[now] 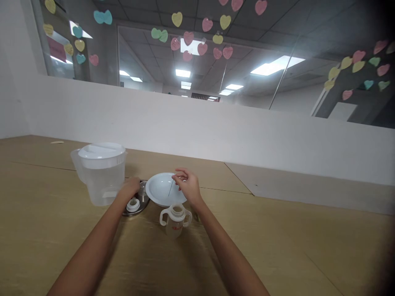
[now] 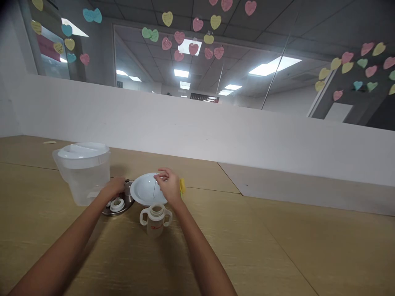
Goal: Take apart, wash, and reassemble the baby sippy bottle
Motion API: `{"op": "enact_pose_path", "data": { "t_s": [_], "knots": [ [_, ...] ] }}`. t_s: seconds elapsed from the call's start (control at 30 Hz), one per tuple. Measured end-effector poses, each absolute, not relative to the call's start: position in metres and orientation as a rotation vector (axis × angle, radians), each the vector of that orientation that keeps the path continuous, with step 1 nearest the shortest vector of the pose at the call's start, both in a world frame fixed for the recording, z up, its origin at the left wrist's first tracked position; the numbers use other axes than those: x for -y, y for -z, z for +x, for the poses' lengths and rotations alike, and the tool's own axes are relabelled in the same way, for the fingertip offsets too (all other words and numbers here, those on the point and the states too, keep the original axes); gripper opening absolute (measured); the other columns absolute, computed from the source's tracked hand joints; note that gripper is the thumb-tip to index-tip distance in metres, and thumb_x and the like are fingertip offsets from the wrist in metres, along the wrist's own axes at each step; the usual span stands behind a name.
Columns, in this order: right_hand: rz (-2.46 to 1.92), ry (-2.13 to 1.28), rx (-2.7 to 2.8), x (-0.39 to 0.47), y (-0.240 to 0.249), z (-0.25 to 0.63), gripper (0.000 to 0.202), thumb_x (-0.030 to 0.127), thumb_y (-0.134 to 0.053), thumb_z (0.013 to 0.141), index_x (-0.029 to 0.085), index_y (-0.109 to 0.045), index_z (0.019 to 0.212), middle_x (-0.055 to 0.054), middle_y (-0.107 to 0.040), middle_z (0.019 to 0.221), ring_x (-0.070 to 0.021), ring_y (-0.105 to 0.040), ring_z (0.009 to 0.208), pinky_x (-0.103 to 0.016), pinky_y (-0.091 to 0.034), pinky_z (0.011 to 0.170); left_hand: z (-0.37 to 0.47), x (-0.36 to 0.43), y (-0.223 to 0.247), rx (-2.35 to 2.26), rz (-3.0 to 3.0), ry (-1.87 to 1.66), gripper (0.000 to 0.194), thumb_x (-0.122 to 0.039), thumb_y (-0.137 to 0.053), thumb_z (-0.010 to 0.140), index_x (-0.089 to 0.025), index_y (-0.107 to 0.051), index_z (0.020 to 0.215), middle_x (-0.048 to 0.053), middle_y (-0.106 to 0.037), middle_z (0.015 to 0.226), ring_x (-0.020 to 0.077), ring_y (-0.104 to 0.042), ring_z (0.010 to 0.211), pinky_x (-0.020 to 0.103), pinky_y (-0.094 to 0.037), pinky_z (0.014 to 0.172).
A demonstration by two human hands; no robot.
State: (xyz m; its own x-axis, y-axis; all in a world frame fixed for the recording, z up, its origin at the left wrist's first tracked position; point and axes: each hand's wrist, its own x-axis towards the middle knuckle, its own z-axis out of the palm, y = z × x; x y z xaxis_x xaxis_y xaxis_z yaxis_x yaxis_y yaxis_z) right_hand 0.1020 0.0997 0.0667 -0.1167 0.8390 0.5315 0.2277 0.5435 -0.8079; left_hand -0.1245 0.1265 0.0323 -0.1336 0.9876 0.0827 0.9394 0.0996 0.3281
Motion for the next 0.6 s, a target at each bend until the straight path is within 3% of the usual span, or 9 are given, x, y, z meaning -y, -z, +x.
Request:
{"op": "enact_pose_path", "data": {
  "t_s": [0.17, 0.3, 0.43, 0.6],
  "knots": [
    [-0.895, -0.790, 1.766, -0.098, -0.057, 0.097, 0.031, 0.041, -0.045, 0.081, 0.015, -0.059, 0.072, -0.003, -0.062, 0.070, -0.0079, -0.052, 0.048, -0.015, -0.038, 0.032, -0.124, -0.119, -0.049, -2.324, 1.983, -0.390, 0.017, -0.013, -0.059, 0.061, -0.012, -0.069, 0.074, 0.019, -0.069, 0.077, 0.0287, -0.066, 0.082, 0.028, -0.047, 0.065],
    [-0.883, -0.775, 1.758, -0.102, -0.055, 0.100, 0.036, 0.046, -0.036, 0.086, 0.016, -0.054, 0.075, -0.002, -0.058, 0.069, -0.0087, -0.054, 0.053, -0.015, -0.042, 0.036, -0.120, -0.106, -0.073, -2.372, 2.017, -0.404, 0.022, -0.009, -0.060, 0.056, -0.012, -0.069, 0.076, 0.018, -0.069, 0.080, 0.0287, -0.065, 0.084, 0.027, -0.046, 0.064],
    [-0.812, -0.607, 1.705, -0.094, -0.074, 0.109, 0.037, 0.047, -0.031, 0.090, 0.018, -0.049, 0.074, -0.001, -0.056, 0.067, -0.0087, -0.055, 0.055, -0.017, -0.045, 0.042, -0.113, -0.091, -0.099, -2.370, 2.057, -0.486, 0.020, -0.012, -0.062, 0.056, -0.016, -0.068, 0.074, 0.014, -0.070, 0.085, 0.0267, -0.064, 0.084, 0.026, -0.044, 0.060],
    [-0.645, -0.334, 1.439, -0.061, -0.110, 0.115, 0.036, 0.043, -0.029, 0.093, 0.018, -0.047, 0.073, 0.000, -0.055, 0.067, -0.0078, -0.054, 0.051, -0.021, -0.048, 0.048, -0.098, -0.079, -0.120, -2.244, 2.191, -0.761, 0.015, -0.025, -0.058, 0.067, -0.024, -0.069, 0.077, 0.003, -0.071, 0.082, 0.0201, -0.064, 0.077, 0.023, -0.040, 0.057]
  ]
}}
